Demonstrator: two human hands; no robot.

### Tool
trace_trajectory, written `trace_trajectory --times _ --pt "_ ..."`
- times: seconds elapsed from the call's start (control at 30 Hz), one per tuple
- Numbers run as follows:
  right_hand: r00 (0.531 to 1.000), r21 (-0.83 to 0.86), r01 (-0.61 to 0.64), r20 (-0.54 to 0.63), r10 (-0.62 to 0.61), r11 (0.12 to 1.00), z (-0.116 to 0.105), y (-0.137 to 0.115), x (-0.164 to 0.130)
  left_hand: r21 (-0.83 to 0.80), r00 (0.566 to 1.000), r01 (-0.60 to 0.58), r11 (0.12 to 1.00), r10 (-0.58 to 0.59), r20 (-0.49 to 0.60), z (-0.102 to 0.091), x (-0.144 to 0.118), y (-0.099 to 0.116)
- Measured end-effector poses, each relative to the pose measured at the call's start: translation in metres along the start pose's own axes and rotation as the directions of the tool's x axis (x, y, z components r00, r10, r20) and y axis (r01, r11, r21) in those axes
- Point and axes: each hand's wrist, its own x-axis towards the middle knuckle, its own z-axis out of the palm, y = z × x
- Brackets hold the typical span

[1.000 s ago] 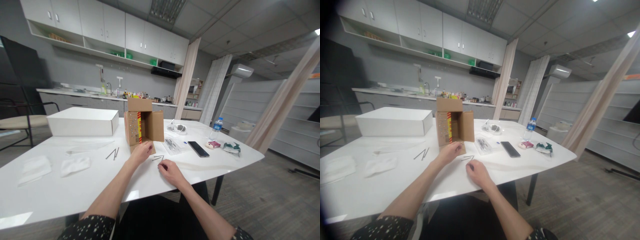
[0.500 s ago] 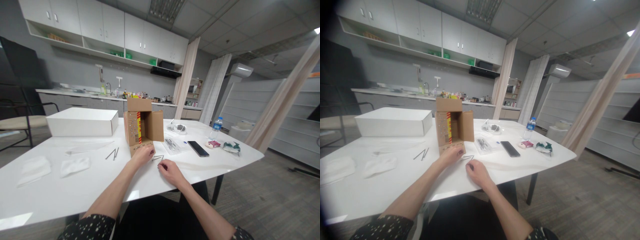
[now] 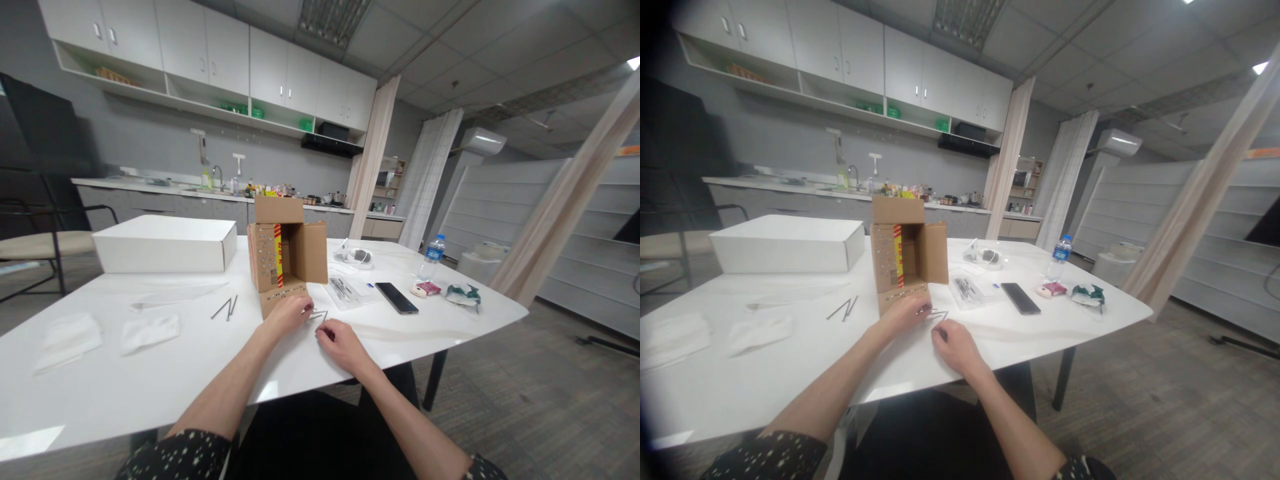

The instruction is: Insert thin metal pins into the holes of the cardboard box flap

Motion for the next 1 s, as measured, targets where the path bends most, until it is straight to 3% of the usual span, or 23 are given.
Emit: trace_trajectory --times 0.27,0.5,1.0 --pt "1.000 0.005 0.015 -0.006 -0.015 1.000 0.001 0.002 0.000 -0.017 1.000 -0.011 1.000 0.011 0.009 0.007 0.002 -0.005" --pt "1.000 -0.009 -0.008 0.001 0.008 1.000 0.000 0.001 0.000 -0.029 0.993 0.042 0.999 -0.038 0.115 -0.001 -0.005 0.004" --pt "1.000 -0.015 -0.008 0.003 0.008 1.000 -0.002 -0.002 0.000 0.101 0.995 0.021 0.995 -0.030 0.092 0.003 -0.004 -0.002"
